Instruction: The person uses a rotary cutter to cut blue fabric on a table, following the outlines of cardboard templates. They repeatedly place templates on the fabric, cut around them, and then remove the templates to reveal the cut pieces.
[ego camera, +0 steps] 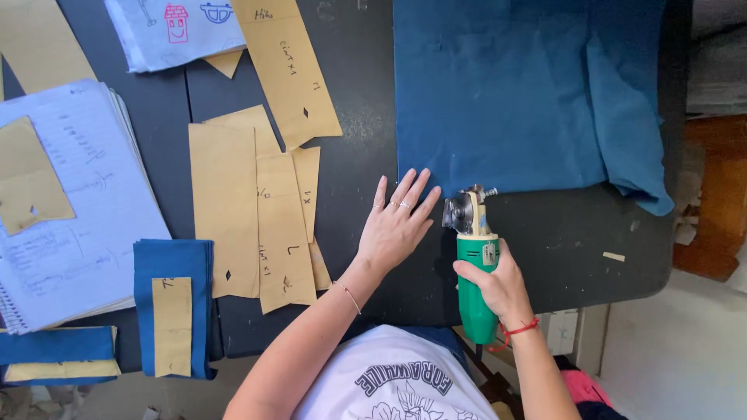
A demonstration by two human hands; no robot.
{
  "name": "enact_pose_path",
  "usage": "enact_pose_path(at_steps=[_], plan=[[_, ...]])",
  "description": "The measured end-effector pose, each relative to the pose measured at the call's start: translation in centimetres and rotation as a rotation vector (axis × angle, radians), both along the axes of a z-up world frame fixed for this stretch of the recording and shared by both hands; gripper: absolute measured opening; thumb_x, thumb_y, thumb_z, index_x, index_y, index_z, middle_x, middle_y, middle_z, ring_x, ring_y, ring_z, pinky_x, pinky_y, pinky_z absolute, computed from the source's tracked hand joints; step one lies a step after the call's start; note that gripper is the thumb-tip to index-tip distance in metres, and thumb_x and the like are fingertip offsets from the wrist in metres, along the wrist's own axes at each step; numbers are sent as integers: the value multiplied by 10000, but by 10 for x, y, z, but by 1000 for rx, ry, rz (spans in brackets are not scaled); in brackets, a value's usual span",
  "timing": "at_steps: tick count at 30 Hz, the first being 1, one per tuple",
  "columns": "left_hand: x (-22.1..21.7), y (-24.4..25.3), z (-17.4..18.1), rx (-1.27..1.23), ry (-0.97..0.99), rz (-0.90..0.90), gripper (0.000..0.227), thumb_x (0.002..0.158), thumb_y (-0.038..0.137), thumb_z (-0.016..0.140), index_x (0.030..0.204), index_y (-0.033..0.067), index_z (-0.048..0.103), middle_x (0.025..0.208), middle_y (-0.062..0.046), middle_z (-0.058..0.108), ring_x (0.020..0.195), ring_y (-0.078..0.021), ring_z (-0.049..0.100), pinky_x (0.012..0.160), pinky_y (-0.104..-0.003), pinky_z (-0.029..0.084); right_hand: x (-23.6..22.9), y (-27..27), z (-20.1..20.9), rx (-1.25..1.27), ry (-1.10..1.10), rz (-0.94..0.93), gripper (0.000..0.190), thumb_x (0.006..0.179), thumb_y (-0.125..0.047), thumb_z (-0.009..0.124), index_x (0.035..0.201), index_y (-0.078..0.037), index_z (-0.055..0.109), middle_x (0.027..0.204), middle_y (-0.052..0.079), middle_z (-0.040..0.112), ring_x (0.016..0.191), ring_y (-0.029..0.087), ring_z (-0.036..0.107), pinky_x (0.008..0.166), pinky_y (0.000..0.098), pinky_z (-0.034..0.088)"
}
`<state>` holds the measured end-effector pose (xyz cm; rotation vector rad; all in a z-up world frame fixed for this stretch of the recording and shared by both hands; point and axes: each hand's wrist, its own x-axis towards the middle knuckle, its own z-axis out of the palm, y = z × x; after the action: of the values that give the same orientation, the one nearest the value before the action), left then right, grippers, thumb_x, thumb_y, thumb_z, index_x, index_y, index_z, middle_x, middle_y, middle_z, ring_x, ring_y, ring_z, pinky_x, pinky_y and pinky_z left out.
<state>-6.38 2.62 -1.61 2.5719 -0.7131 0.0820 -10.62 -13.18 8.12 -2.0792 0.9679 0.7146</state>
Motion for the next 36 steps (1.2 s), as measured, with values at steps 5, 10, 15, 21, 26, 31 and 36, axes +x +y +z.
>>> enact_pose_path(at_steps=[5,10,15,21,26,31,36], plan=[[3,3,2,12,3,6,549,840,310,549,1323,218,305,1413,-58,205,1316,-221,171,1040,-509,133,14,11,8,-17,19,51,525,562,-362,729,937,-102,469,732,150,616,757,315,630,770,387,433],[2,1,-3,-21,7,7,546,832,296,558,1316,211,321,1416,-59,203,1318,-217,163,1038,-503,127,25,6,7,19,-37,46,495,568,-318,735,913,-89,464,623,103,609,576,225,638,692,330,466],[2,1,-4,-36,28,10,545,834,290,555,1318,212,317,1418,-61,194,1318,-217,160,1040,-501,123,41,10,9,17,-41,63,506,561,-324,738,918,-84,471,684,129,604,620,255,644,732,349,452],[4,3,-1,-74,44,15,550,820,274,577,1309,209,334,1413,-51,210,1316,-208,169,1046,-492,116,61,28,18,-34,-45,98,536,559,-383,732,933,-93,481,791,118,566,858,296,576,821,390,390],[5,4,-1,-87,49,23,539,814,272,583,1297,205,354,1410,-49,223,1313,-203,183,1049,-486,119,75,26,10,-59,-46,113,555,561,-413,718,958,-102,486,864,128,545,951,307,531,850,401,363],[7,5,0,-99,64,14,533,812,259,578,1294,196,359,1409,-51,224,1312,-205,186,1051,-481,106,90,23,4,-75,-60,111,561,556,-438,710,956,-113,489,882,129,543,968,309,521,849,401,362],[7,4,0,-82,82,14,532,813,261,575,1295,205,355,1419,-42,199,1320,-195,156,1054,-479,86,107,27,3,-87,-87,129,547,556,-442,705,956,-133,495,899,112,545,975,295,518,842,390,364]])
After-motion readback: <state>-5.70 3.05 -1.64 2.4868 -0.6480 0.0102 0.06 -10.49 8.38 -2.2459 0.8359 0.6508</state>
